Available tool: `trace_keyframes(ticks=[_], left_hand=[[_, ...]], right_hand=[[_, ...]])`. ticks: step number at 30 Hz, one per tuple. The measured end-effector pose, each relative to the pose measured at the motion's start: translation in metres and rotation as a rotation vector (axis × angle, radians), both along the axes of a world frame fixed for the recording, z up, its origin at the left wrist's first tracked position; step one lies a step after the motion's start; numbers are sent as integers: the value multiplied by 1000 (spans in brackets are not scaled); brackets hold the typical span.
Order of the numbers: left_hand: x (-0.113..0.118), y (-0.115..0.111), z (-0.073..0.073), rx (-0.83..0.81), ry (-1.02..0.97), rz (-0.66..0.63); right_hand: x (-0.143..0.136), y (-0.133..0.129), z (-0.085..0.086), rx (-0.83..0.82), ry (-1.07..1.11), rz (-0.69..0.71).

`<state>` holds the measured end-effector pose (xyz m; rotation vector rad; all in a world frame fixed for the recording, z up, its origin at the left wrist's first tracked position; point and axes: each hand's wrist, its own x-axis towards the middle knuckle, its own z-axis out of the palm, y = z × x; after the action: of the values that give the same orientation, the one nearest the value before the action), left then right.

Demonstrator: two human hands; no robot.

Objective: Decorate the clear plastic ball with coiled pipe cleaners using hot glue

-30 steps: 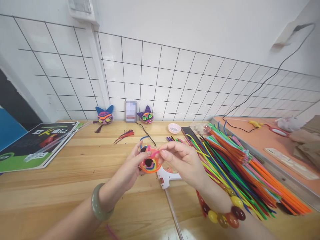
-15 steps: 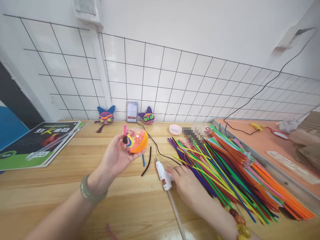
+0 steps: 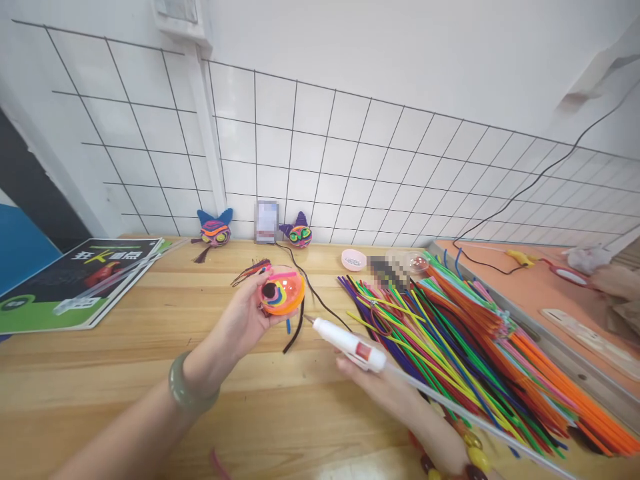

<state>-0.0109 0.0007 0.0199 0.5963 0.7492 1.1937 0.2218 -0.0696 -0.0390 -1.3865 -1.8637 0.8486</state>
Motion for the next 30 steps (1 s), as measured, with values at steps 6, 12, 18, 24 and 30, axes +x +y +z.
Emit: trace_keyframes(ticks=[6, 12, 18, 24, 30], left_hand=[[12, -12, -10, -24, 163, -82], [25, -22, -13, -70, 277, -65], [31, -27, -10, -139, 353, -26], [32, -28, -12, -123, 388, -16], [32, -29, -13, -112, 411, -6]], right_hand=[[9, -14, -5, -33, 301, 34], [-1, -24, 17, 191, 127, 39], [-10, -25, 23, 372, 39, 73], [-12, -26, 22, 377, 4, 20], [-14, -27, 23, 346, -3, -2]])
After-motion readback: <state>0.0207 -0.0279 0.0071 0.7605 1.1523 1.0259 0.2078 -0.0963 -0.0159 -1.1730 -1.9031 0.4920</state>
